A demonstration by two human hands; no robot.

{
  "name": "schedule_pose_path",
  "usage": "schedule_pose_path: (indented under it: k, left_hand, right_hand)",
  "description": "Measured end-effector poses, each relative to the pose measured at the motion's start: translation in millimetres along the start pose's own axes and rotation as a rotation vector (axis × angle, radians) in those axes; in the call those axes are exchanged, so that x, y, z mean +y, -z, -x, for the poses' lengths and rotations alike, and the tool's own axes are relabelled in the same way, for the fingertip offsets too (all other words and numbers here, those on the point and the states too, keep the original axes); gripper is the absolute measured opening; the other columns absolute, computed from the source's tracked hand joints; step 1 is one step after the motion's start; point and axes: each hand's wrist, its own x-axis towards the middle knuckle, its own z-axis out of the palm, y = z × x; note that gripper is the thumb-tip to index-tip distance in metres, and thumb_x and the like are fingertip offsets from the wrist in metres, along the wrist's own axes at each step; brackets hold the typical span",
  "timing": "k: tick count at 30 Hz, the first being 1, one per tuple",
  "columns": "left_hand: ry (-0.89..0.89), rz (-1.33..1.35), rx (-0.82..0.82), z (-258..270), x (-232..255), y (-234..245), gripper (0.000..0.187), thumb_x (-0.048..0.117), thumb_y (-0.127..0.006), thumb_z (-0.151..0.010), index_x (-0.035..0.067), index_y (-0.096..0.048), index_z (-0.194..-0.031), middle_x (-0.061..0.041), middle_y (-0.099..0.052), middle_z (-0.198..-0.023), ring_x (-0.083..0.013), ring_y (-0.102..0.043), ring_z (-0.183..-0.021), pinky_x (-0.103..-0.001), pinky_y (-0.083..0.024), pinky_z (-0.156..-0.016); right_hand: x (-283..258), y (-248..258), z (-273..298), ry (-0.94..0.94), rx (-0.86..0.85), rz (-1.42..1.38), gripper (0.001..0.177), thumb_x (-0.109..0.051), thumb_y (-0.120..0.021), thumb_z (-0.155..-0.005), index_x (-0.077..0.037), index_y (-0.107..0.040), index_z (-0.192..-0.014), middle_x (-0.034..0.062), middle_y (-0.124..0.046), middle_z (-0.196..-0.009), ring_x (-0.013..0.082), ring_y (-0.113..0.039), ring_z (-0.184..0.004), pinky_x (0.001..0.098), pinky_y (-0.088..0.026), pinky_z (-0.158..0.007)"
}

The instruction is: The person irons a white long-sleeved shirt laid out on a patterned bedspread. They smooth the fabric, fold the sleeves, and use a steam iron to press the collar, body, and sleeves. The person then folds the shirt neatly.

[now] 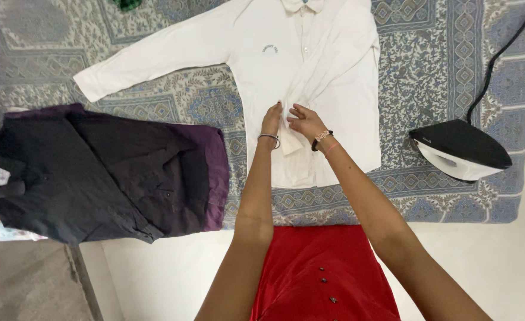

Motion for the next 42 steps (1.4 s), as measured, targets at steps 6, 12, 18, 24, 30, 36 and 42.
schedule_pose_path:
  k: [6, 12, 18, 24, 30, 36, 42]
  left_hand:
    - [0.206, -0.043, -0.035, 53, -9, 35, 0.081, 0.051, -0.063, -0.087, 0.016, -0.036, -0.155, -0.007, -0.052, -0.147, -0.0219, -0.053, -0.127, -0.042, -0.043, -0.1]
    - [-0.178, -0.369, -0.237, 79, -2, 32, 0.132, 0.016, -0.094, -0.072, 0.012, 0.008, -0.156, -0.023, -0.022, -0.155, -0.0269, -0.027, -0.14, -0.044, -0.034, -0.109]
    - [0.21, 0.274, 0.24, 70, -38, 52, 0.062, 0.005, -0.068, -0.086, 0.008, -0.054, -0.145, -0.015, -0.066, -0.119, -0.0233, -0.068, -0.095, -0.038, -0.057, -0.07]
    - [0.265, 0.064, 0.481, 72, -59, 75, 0.05, 0.009, -0.07, -0.086, 0.007, -0.065, -0.136, -0.014, -0.061, -0.096, -0.0266, -0.063, -0.083, -0.044, -0.059, -0.069]
    - [-0.374, -0.812, 0.863, 77, 0, 13, 0.068, 0.01, -0.074, -0.075, 0.001, -0.05, -0.138, -0.022, -0.053, -0.134, -0.0394, -0.05, -0.124, -0.053, -0.039, -0.104]
    - [-0.717, -1.052, 0.176, 15, 83, -84, 0.048, 0.002, -0.065, -0.083, 0.006, -0.057, -0.13, -0.015, -0.056, -0.138, -0.0376, -0.045, -0.137, -0.051, -0.035, -0.116]
    - [-0.703, -0.996, 0.022, -140, 120, -173, 0.049, 0.0, -0.063, -0.083, 0.005, -0.058, -0.132, -0.015, -0.06, -0.136, -0.0336, -0.052, -0.13, -0.043, -0.046, -0.109]
  right_hand:
    - [-3, -22, 14, -0.155, -0.114, -0.349, 0.068, 0.003, -0.054, -0.093, 0.002, -0.03, -0.157, 0.0156, -0.038, -0.162, 0.0242, -0.053, -0.138, 0.0366, -0.053, -0.106]
    - [-4, -33, 17, -0.162, -0.185, -0.483, 0.062, 0.003, -0.051, -0.097, 0.003, -0.031, -0.156, 0.0163, -0.039, -0.16, 0.0267, -0.056, -0.136, 0.038, -0.054, -0.11]
    - [12, -15, 5, -0.006, 0.15, -0.058, 0.04, -0.008, -0.056, -0.101, -0.003, -0.058, -0.14, 0.0105, -0.067, -0.136, 0.0179, -0.069, -0.113, 0.0302, -0.057, -0.092]
    - [62, 9, 4, -0.037, 0.187, 0.216, 0.03, -0.01, -0.059, -0.098, -0.01, -0.068, -0.126, 0.0048, -0.074, -0.119, 0.0133, -0.071, -0.096, 0.029, -0.057, -0.08]
    - [51, 48, -9, 0.272, 0.46, 0.569, 0.032, -0.004, -0.059, -0.092, -0.008, -0.07, -0.122, 0.0084, -0.074, -0.116, 0.0214, -0.072, -0.095, 0.0322, -0.058, -0.083]
    - [-56, 115, -41, 0.613, 0.745, 1.014, 0.04, 0.006, -0.063, -0.087, -0.004, -0.064, -0.126, 0.0181, -0.06, -0.132, 0.0389, -0.056, -0.121, 0.0469, -0.048, -0.101]
    - [-106, 169, -65, 0.587, 0.904, 1.174, 0.049, 0.014, -0.063, -0.078, -0.004, -0.059, -0.124, 0.019, -0.055, -0.121, 0.04, -0.054, -0.116, 0.0511, -0.046, -0.1]
